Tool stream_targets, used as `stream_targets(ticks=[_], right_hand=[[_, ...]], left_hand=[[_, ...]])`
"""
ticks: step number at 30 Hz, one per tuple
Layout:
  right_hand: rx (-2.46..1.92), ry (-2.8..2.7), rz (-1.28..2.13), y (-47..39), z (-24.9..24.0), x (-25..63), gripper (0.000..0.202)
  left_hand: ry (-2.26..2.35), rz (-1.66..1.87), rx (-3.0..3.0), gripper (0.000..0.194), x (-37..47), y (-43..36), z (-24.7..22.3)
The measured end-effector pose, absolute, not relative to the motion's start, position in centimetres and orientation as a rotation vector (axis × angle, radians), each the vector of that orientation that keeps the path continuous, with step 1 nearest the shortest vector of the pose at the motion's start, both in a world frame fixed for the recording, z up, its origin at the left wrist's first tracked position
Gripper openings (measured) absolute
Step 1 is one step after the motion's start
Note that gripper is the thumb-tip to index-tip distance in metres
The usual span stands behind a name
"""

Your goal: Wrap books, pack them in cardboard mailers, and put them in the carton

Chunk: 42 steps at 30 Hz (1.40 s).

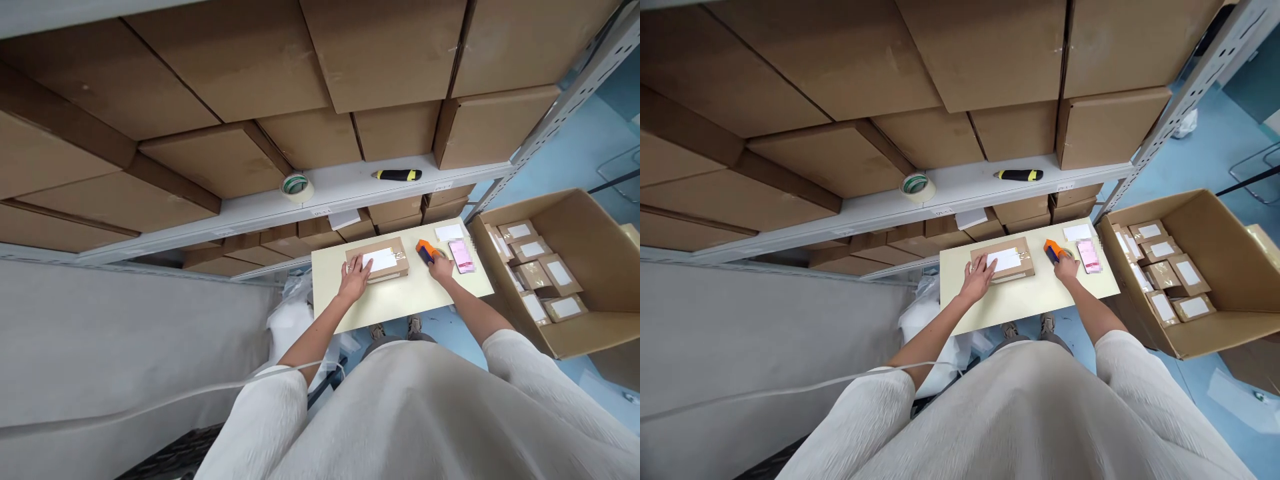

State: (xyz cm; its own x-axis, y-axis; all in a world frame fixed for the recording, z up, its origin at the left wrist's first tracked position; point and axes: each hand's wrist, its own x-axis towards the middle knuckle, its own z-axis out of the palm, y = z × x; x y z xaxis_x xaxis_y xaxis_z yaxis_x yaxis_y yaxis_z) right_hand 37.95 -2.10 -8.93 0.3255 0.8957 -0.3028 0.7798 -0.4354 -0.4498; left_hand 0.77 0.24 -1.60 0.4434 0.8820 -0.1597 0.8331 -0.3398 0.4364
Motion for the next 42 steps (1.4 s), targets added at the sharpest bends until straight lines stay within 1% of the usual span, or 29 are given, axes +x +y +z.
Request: stream_targets(ticks=[5,10,15,18,23,27,30,34,37,42], right_hand=[[-2.32,-1.479,0.743,-2.3,-5.7,37.5,0.042],[-2.144,-1.294,0.78,-0.9,-1.3,37.0,0.045],[-1.773,-1.264,0.989,1.8,3.3,35.1,0.034],[-1.585,-1.346,1.158,3.5,4.9,32.8,0.027],[-1.504,-1.467,1.358,5.0,4.9,29.2,0.022],[-1.529,-1.477,1.381,5.3,4.2,28.6,0.024],[-1.511,-1.473,1.396,5.3,4.2,29.0,0.027],[-1.528,-1.47,1.412,5.3,4.3,29.3,0.029],[-1.53,-1.487,1.389,5.4,4.3,29.3,0.03],[-1.579,-1.562,1.334,5.5,4.2,29.9,0.033]], left_hand=[[1.41,0.136,2.266,0.058,0.1,0.6,-1.7],[1.404,0.166,2.263,0.056,-0.1,0.7,-1.8],[1.402,0.234,2.243,0.053,0.0,0.7,-2.0],[1.387,0.266,2.216,0.053,-0.1,0.9,-1.9],[1.355,0.33,2.172,0.055,-1.0,1.1,-1.4],[1.422,0.417,2.065,0.05,-1.7,1.0,-0.9],[1.502,0.535,1.91,0.045,-1.8,1.7,-0.3],[1.524,0.707,1.56,0.041,-0.9,3.9,0.8],[1.447,0.693,1.318,0.042,0.3,5.6,1.8],[1.379,0.654,1.056,0.036,2.4,6.8,2.9]])
